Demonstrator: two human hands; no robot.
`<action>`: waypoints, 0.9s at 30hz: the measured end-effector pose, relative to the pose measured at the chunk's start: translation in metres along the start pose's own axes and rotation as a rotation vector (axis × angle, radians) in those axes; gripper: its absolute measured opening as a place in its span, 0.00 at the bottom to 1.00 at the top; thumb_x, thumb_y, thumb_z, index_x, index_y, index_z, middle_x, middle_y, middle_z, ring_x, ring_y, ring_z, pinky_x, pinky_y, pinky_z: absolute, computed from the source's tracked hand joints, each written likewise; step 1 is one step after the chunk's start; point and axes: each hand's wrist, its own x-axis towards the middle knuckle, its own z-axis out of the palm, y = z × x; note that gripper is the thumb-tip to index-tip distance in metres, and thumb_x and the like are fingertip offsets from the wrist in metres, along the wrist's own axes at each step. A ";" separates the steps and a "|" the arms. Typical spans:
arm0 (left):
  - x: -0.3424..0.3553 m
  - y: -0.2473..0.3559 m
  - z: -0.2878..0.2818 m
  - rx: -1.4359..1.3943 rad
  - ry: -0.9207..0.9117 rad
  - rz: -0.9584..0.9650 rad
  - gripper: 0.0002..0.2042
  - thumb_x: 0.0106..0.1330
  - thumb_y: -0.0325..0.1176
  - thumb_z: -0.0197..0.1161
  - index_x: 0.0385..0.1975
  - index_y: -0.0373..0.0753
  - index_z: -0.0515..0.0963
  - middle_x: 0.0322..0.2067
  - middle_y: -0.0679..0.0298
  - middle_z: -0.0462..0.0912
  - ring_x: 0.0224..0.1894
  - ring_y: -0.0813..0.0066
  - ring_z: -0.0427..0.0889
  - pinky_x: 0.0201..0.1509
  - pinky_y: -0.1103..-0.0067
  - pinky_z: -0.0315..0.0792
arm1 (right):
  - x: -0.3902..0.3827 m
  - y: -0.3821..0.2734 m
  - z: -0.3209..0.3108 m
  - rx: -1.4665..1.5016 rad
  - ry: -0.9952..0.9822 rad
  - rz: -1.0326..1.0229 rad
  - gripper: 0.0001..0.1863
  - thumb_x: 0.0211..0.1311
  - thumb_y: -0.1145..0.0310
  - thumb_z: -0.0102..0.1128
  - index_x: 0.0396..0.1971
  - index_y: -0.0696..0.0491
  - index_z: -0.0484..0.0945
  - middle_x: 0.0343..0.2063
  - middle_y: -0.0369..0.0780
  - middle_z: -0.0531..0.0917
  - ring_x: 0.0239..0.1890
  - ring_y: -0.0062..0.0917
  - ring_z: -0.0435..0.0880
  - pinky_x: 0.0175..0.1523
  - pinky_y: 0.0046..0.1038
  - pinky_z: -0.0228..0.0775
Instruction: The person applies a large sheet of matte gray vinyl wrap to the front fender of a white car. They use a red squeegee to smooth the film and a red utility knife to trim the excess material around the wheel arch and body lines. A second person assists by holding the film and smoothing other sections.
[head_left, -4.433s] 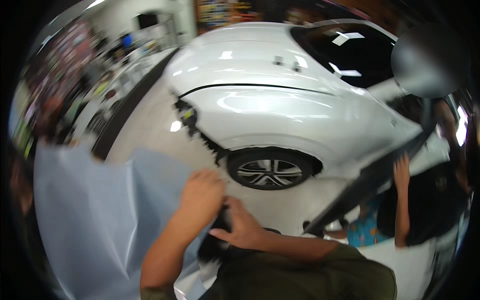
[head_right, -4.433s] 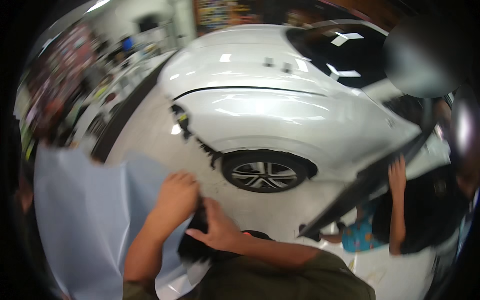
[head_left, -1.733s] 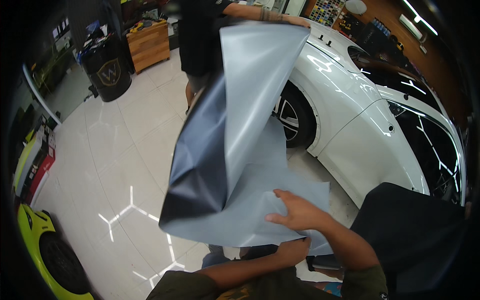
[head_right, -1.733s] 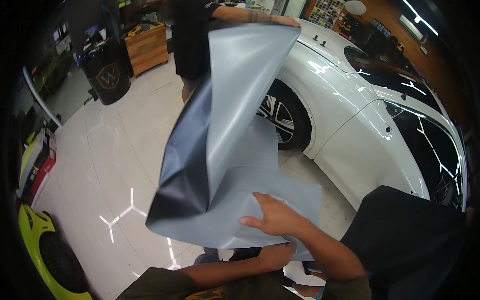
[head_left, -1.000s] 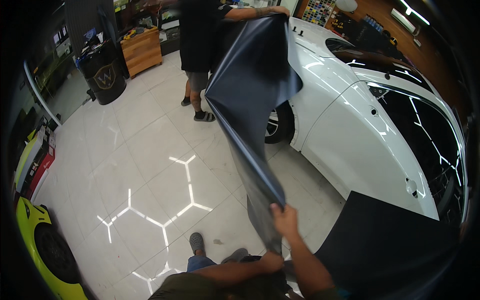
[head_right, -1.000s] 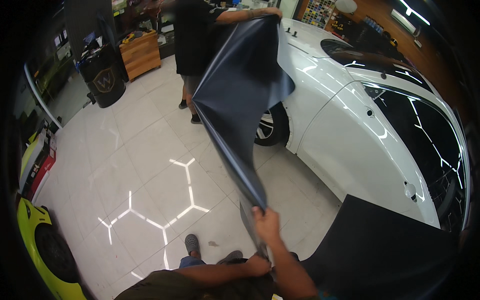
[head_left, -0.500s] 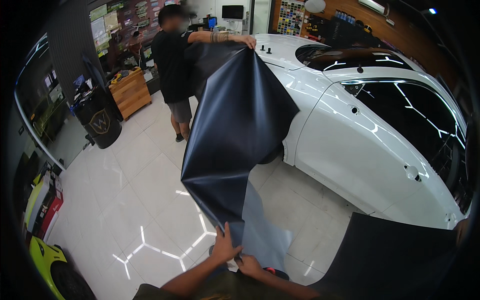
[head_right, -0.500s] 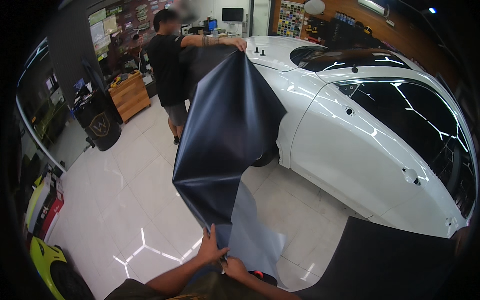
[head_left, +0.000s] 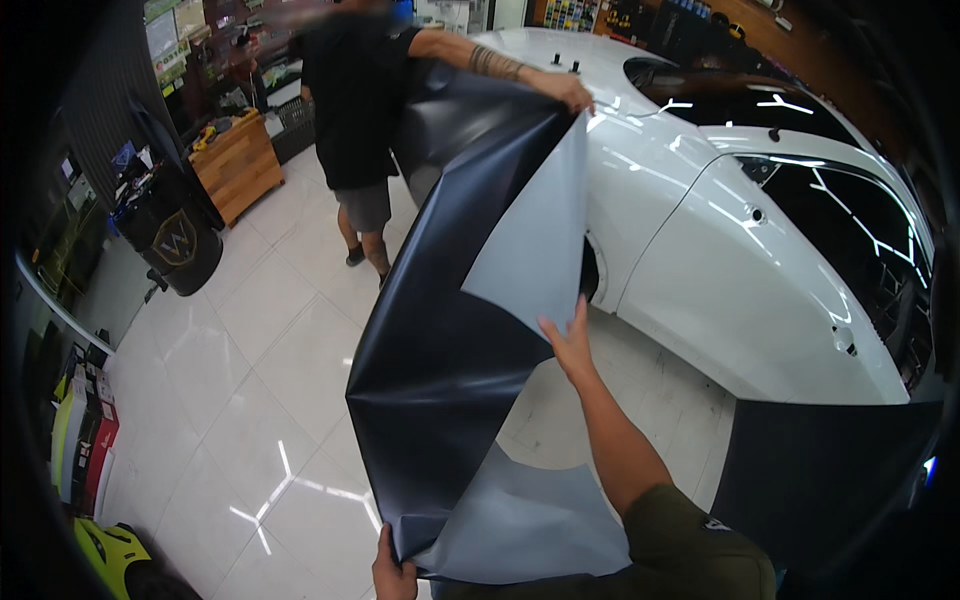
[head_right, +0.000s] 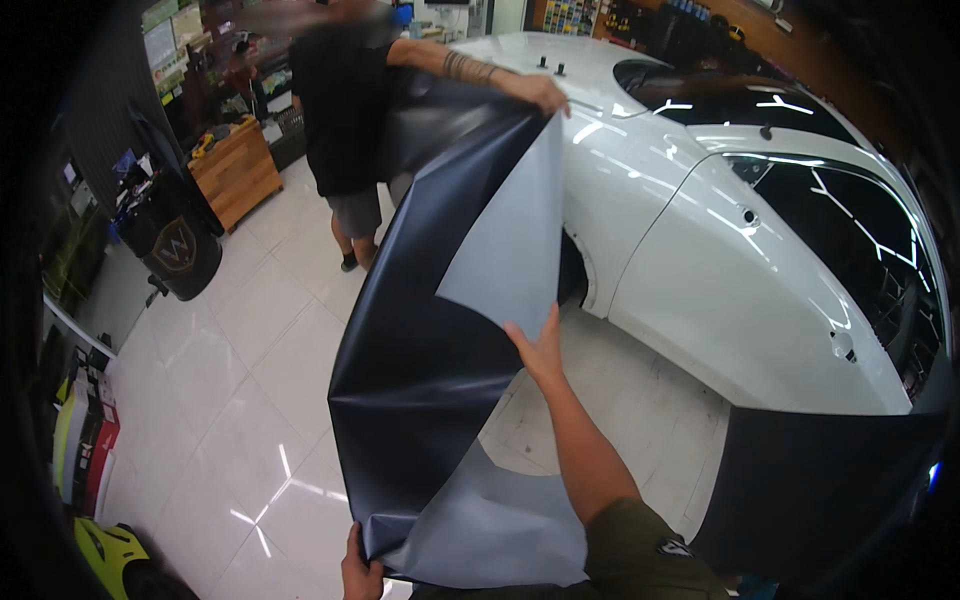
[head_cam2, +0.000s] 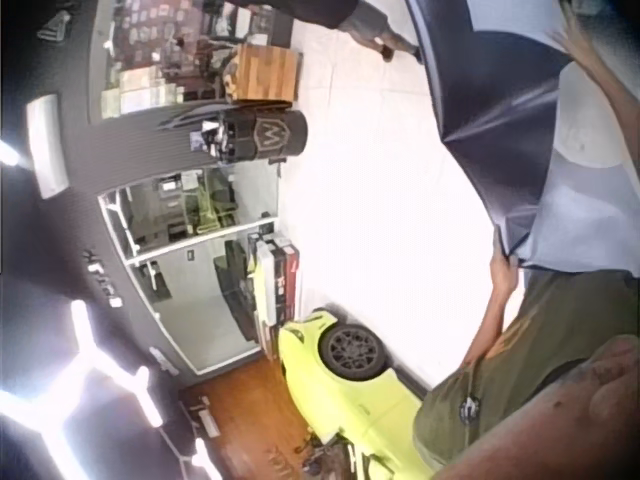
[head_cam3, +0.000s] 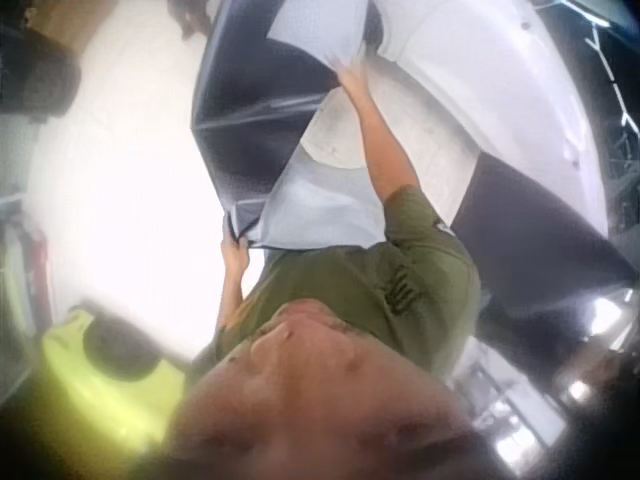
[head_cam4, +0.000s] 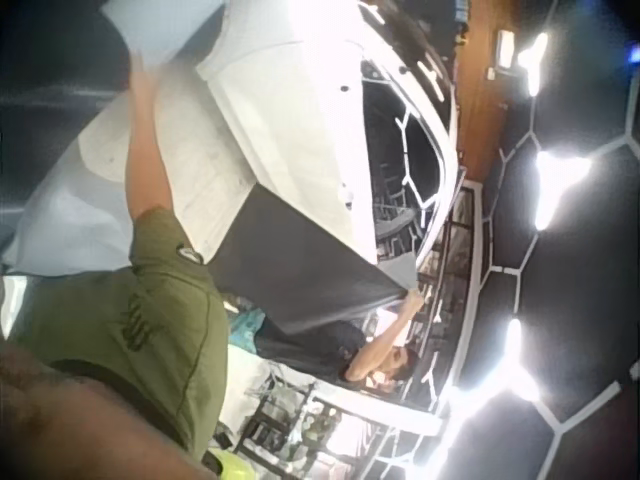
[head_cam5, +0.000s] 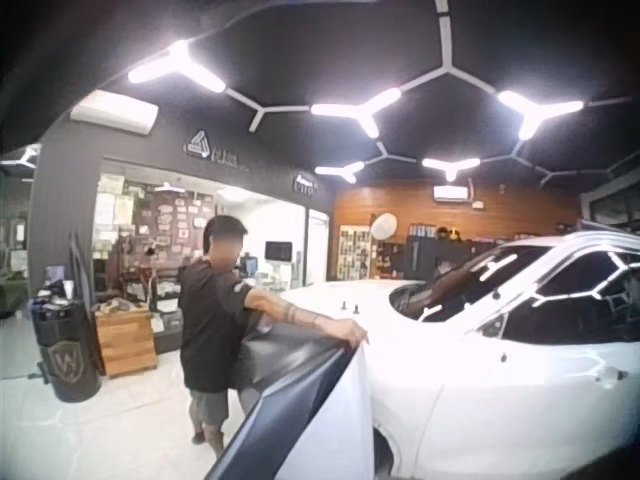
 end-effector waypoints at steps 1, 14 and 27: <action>-0.002 0.000 -0.012 -0.033 0.005 -0.008 0.29 0.59 0.28 0.53 0.63 0.30 0.62 0.59 0.39 0.69 0.63 0.45 0.68 0.67 0.66 0.60 | 0.006 -0.014 0.029 -0.066 0.097 -0.015 0.58 0.50 0.46 0.70 0.70 0.61 0.44 0.69 0.55 0.49 0.69 0.53 0.51 0.71 0.44 0.46; -0.020 -0.036 -0.115 0.058 0.242 0.000 0.25 0.65 0.33 0.46 0.62 0.27 0.64 0.60 0.43 0.70 0.63 0.53 0.68 0.67 0.67 0.59 | 0.099 -0.001 -0.026 -0.946 0.498 -0.077 0.22 0.56 0.66 0.57 0.50 0.60 0.70 0.50 0.56 0.74 0.53 0.53 0.72 0.54 0.51 0.64; 0.013 -0.061 -0.025 0.550 0.405 0.113 0.27 0.45 0.21 0.56 0.52 0.30 0.69 0.41 0.47 0.76 0.49 0.46 0.75 0.54 0.64 0.70 | 0.285 -0.201 -0.358 0.052 0.334 -0.209 0.12 0.59 0.67 0.50 0.33 0.60 0.78 0.30 0.42 0.80 0.33 0.28 0.76 0.41 0.32 0.67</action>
